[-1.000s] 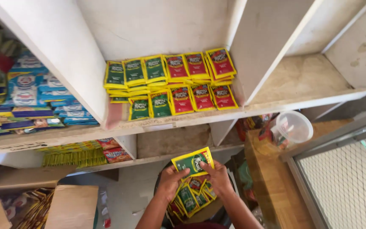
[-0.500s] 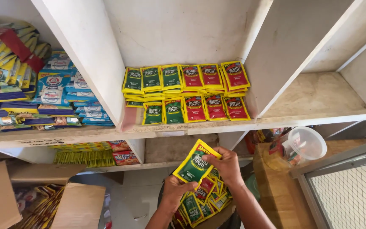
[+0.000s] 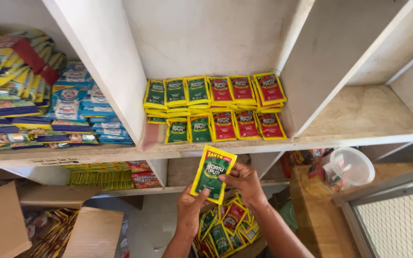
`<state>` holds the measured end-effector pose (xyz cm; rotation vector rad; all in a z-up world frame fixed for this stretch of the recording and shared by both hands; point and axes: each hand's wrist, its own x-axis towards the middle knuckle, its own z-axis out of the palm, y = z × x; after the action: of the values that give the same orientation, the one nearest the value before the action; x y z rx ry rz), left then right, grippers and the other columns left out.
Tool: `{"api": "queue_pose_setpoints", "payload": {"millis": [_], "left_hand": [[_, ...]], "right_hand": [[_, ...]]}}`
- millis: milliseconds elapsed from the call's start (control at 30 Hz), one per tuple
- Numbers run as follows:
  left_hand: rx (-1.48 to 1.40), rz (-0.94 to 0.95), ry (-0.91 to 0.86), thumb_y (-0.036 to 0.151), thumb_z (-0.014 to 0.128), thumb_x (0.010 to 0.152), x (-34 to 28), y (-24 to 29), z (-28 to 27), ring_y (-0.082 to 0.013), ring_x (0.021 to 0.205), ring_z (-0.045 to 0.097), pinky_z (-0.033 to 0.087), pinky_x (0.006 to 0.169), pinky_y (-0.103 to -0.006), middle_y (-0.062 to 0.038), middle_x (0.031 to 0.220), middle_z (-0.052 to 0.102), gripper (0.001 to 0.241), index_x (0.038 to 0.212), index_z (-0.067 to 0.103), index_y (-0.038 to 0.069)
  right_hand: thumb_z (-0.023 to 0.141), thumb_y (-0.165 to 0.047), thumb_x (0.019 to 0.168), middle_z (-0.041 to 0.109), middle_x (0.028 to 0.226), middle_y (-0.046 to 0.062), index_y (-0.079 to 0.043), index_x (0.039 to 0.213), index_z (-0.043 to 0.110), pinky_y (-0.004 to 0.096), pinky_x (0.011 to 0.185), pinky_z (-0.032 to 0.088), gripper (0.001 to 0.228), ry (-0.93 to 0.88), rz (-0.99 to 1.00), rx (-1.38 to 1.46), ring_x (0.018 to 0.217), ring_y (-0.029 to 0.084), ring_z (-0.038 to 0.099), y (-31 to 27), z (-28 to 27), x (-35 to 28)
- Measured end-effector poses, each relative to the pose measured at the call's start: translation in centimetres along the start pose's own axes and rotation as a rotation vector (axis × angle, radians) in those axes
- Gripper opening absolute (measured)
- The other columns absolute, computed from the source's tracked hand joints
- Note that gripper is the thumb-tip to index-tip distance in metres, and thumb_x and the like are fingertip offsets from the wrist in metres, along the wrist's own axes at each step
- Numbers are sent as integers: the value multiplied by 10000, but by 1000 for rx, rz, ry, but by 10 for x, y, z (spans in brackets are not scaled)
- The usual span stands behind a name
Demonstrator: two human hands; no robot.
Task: Stocking and organizing condiment packets on grocery store shelves.
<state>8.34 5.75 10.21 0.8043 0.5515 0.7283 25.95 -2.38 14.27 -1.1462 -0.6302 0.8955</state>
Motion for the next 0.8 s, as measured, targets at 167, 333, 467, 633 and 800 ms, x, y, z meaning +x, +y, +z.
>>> {"api": "queue_pose_setpoints", "payload": {"millis": [167, 333, 467, 633, 800], "left_hand": [[54, 1, 124, 72, 814, 813, 18, 25, -9, -158, 792, 745, 610, 650, -308, -112, 1001, 776, 383, 1162, 675, -5], [94, 30, 162, 116, 792, 813, 52, 63, -21, -161, 793, 747, 602, 617, -308, -92, 1012, 768, 395, 1180, 665, 42], [552, 364, 239, 219, 648, 984, 95, 85, -57, -210, 909, 684, 574, 726, -383, -64, 1018, 706, 304, 1204, 679, 12], [1631, 718, 256, 228, 613, 958, 95, 122, -41, -353, 1145, 606, 489, 908, -545, -139, 1164, 656, 326, 1207, 657, 22], [1957, 604, 142, 372, 693, 903, 75, 130, -30, -309, 1281, 452, 372, 980, -608, -136, 1279, 548, 634, 1383, 531, -11]], "right_hand": [[763, -118, 877, 789, 966, 91, -21, 1249, 652, 347, 661, 605, 400, -4, 201, -201, 806, 163, 744, -31, 29, 18], [767, -119, 807, 782, 978, 55, -120, 1344, 554, 361, 685, 621, 578, -81, 274, -179, 851, 154, 759, -23, 47, 76], [793, -79, 832, 760, 1010, 46, -108, 1312, 619, 363, 734, 618, 511, -115, 314, -19, 845, 164, 729, -8, 56, 147], [785, -59, 853, 765, 1020, 32, -93, 1209, 657, 326, 755, 613, 380, -224, 363, 106, 845, 144, 734, 20, 60, 222], [789, -124, 870, 697, 952, -32, -174, 1062, 627, 359, 706, 548, 256, -192, 525, -20, 805, 120, 650, 56, 64, 277]]}}
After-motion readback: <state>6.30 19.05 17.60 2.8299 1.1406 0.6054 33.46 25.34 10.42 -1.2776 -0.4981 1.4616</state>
